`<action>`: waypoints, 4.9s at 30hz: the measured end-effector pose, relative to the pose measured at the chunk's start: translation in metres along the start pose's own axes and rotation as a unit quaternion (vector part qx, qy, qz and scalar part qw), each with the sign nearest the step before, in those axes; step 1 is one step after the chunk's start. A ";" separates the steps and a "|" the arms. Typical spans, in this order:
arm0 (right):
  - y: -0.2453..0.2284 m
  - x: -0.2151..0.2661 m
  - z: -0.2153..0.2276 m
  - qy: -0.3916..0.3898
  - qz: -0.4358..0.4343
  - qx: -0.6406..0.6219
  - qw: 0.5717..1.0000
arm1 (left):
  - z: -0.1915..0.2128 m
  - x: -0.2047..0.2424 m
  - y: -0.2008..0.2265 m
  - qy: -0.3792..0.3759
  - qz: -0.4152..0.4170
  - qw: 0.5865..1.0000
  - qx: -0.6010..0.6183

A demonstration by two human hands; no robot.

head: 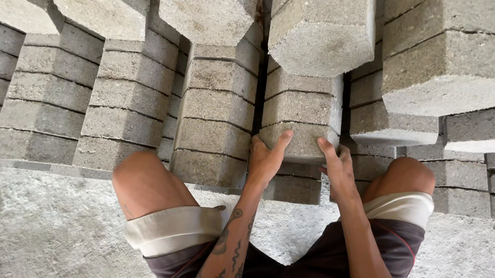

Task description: The person stacks hexagonal concrete bricks by picking them up from a pile and placing them onto vertical columns.

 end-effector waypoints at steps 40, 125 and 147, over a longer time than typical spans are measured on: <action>0.005 -0.013 0.007 0.006 0.000 0.009 1.000 | -0.003 -0.004 0.007 0.005 0.016 0.999 -0.029; -0.218 0.024 0.015 0.034 0.112 0.028 0.993 | -0.021 -0.017 0.196 0.046 -0.138 0.989 0.011; -0.120 0.097 0.046 0.034 0.200 0.135 0.970 | 0.017 0.109 0.144 -0.025 -0.222 0.974 0.032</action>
Point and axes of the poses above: each hand's wrist, its own x-axis away from the middle knuckle, its own z-axis out of the back of the hand, y = z × x, the point moved 7 cm from there along -x, towards the middle knuckle, and after that the axes turned 10 degrees about x, right-handed, at the moved point
